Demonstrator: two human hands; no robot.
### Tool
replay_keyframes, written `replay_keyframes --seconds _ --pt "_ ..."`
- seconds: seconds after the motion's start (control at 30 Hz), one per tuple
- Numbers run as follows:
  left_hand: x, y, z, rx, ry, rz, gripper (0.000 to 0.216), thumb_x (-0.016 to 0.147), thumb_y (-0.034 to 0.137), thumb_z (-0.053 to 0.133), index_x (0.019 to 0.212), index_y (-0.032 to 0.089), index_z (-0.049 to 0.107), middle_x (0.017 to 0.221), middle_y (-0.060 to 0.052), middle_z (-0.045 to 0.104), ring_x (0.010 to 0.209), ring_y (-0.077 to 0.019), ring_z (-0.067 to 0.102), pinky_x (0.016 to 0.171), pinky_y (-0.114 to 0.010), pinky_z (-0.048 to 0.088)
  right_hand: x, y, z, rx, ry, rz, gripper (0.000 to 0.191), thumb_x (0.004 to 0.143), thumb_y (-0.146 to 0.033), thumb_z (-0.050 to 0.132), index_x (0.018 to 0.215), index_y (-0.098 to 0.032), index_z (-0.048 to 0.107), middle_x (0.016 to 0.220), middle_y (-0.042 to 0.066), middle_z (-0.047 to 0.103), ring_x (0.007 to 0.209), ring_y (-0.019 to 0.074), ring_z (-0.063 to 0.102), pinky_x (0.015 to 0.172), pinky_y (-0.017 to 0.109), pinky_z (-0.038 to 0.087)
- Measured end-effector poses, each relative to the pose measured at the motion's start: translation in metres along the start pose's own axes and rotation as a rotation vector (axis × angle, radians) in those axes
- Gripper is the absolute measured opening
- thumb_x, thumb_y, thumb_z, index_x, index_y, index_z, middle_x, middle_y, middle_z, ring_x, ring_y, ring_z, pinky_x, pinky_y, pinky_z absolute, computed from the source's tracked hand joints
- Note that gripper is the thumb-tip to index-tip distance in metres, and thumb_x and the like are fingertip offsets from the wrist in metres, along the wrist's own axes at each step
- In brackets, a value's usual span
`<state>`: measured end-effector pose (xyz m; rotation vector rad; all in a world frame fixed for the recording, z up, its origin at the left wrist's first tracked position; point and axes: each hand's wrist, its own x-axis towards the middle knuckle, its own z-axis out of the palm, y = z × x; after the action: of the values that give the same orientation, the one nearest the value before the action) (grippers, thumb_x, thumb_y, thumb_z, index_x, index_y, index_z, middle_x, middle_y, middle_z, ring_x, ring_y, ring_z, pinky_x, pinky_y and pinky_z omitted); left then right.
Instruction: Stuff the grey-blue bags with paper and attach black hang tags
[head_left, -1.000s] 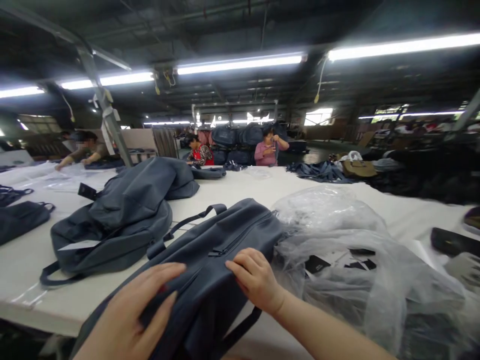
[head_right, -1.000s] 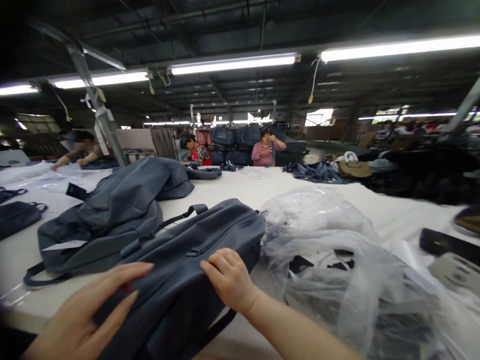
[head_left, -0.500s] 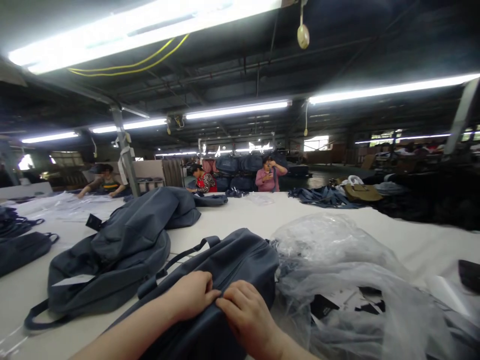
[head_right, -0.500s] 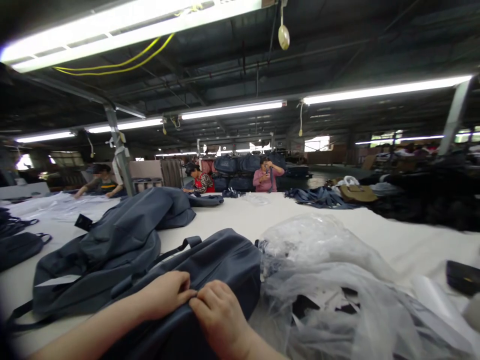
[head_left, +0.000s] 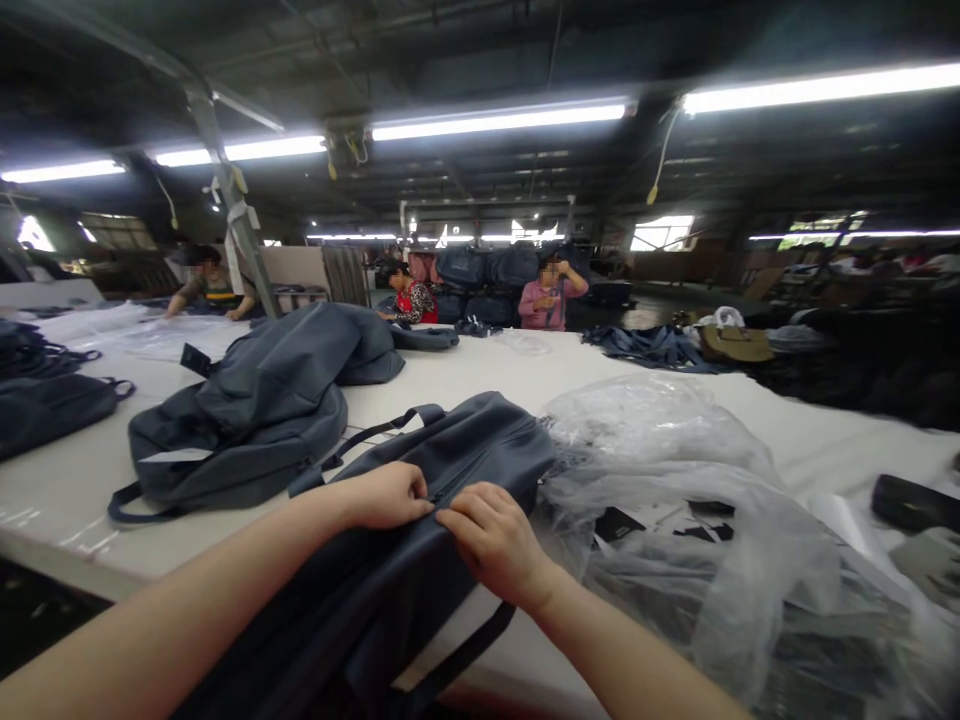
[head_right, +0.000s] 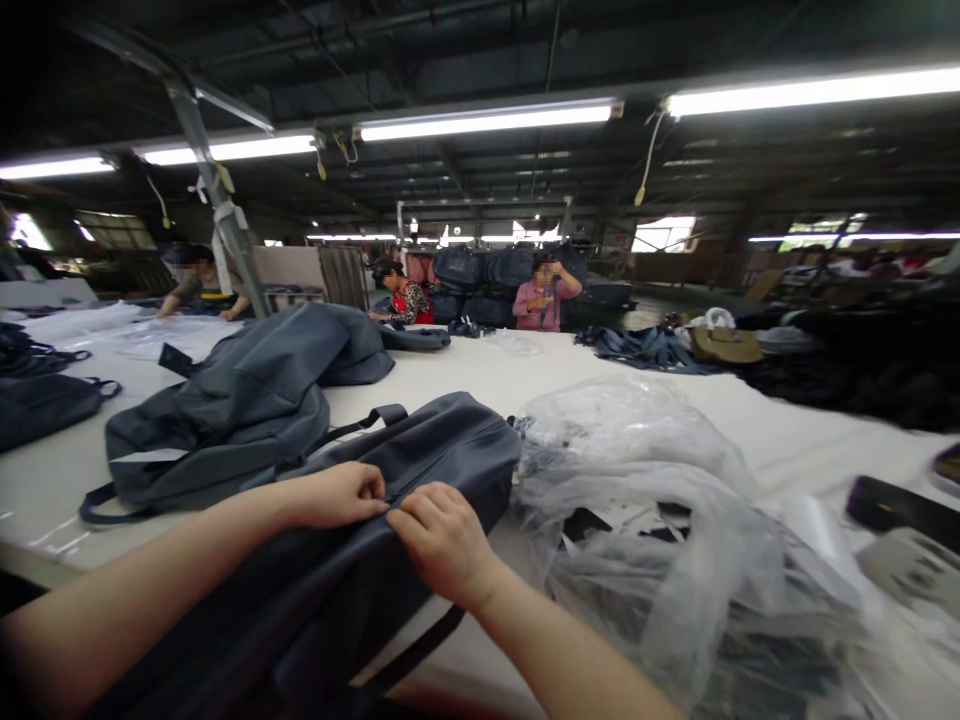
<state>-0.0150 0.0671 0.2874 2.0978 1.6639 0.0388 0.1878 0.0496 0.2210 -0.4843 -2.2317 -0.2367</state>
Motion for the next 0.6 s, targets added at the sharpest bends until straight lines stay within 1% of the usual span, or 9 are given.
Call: replay_keyframes --seconds 0.07,0.17,0.23,0.3,0.33,0.4,0.47,0.53,0.6 --pt "0.001 -0.004 0.0 -0.016 -0.072 -0.009 0.022 0.075 0.04 0.058 0.072 0.019 0.063 0.067 -0.001 0.063 0.067 -0.0187 0.058 0.059 -0.027 0.039 -0.001 -0.001 0.0 -0.001 -0.001 -0.005 0.02 0.094 -0.016 0.046 0.101 -0.018 0.064 0.086 0.005 0.064 0.088 0.0175 0.055 0.082 0.033 0.045" --pt "-0.003 -0.011 -0.002 -0.03 -0.109 -0.04 0.03 0.074 0.046 0.057 0.063 0.019 0.06 0.058 0.001 0.057 0.059 -0.0169 0.053 0.055 -0.027 0.036 -0.003 -0.001 0.002 -0.012 -0.023 -0.007 0.02 0.094 -0.015 0.046 0.102 -0.018 0.064 0.088 0.005 0.064 0.088 0.0178 0.054 0.084 0.033 0.045" --pt "-0.012 -0.016 -0.004 -0.047 -0.134 -0.076 0.033 0.074 0.048 0.056 0.061 0.019 0.058 0.056 0.001 0.056 0.055 -0.0162 0.05 0.053 -0.028 0.035 -0.003 0.0 0.004 -0.033 -0.034 -0.009 0.02 0.094 -0.015 0.047 0.103 -0.018 0.064 0.091 0.006 0.065 0.089 0.0186 0.053 0.085 0.034 0.044" --pt "-0.029 -0.023 -0.009 -0.054 -0.144 -0.095 0.031 0.075 0.048 0.055 0.062 0.019 0.058 0.056 0.001 0.056 0.054 -0.0157 0.049 0.052 -0.027 0.034 -0.002 0.003 0.007 -0.05 -0.036 -0.012 0.02 0.094 -0.015 0.047 0.104 -0.017 0.064 0.093 0.007 0.065 0.09 0.0192 0.053 0.087 0.034 0.043" --pt "-0.041 -0.028 -0.012 -0.042 -0.132 -0.1 0.03 0.075 0.047 0.055 0.063 0.02 0.058 0.057 0.001 0.056 0.054 -0.0156 0.049 0.052 -0.027 0.034 -0.001 0.004 0.008 -0.055 -0.035 -0.014 0.021 0.094 -0.014 0.047 0.104 -0.017 0.065 0.095 0.007 0.065 0.09 0.0193 0.053 0.088 0.034 0.043" --pt "-0.07 -0.044 -0.019 0.018 -0.068 -0.121 0.027 0.075 0.046 0.054 0.065 0.021 0.058 0.059 0.001 0.056 0.055 -0.0156 0.049 0.052 -0.027 0.032 0.004 0.008 0.011 -0.063 -0.035 -0.007 0.023 0.094 -0.013 0.046 0.106 -0.017 0.065 0.096 0.007 0.065 0.091 0.0194 0.053 0.088 0.034 0.043" --pt "-0.106 -0.067 -0.024 0.078 0.005 -0.188 0.026 0.076 0.045 0.054 0.066 0.021 0.057 0.06 0.001 0.057 0.056 -0.0158 0.048 0.053 -0.027 0.03 0.01 0.013 0.014 -0.076 -0.035 0.012 0.024 0.094 -0.013 0.046 0.108 -0.018 0.065 0.098 0.008 0.065 0.093 0.0199 0.054 0.089 0.035 0.042" --pt "-0.145 -0.097 -0.02 0.081 0.052 -0.289 0.027 0.077 0.046 0.053 0.066 0.021 0.056 0.06 0.001 0.057 0.057 -0.0161 0.048 0.054 -0.027 0.03 0.018 0.017 0.019 -0.09 -0.04 0.025 0.024 0.094 -0.014 0.047 0.108 -0.018 0.066 0.099 0.008 0.065 0.095 0.0204 0.054 0.09 0.035 0.042" --pt "-0.187 -0.129 -0.006 0.034 0.102 -0.404 0.029 0.077 0.047 0.053 0.065 0.021 0.054 0.06 0.001 0.055 0.058 -0.0162 0.049 0.055 -0.026 0.032 0.025 0.021 0.026 -0.097 -0.05 0.023 0.024 0.094 -0.015 0.048 0.109 -0.018 0.066 0.101 0.008 0.065 0.096 0.0208 0.055 0.091 0.035 0.042"
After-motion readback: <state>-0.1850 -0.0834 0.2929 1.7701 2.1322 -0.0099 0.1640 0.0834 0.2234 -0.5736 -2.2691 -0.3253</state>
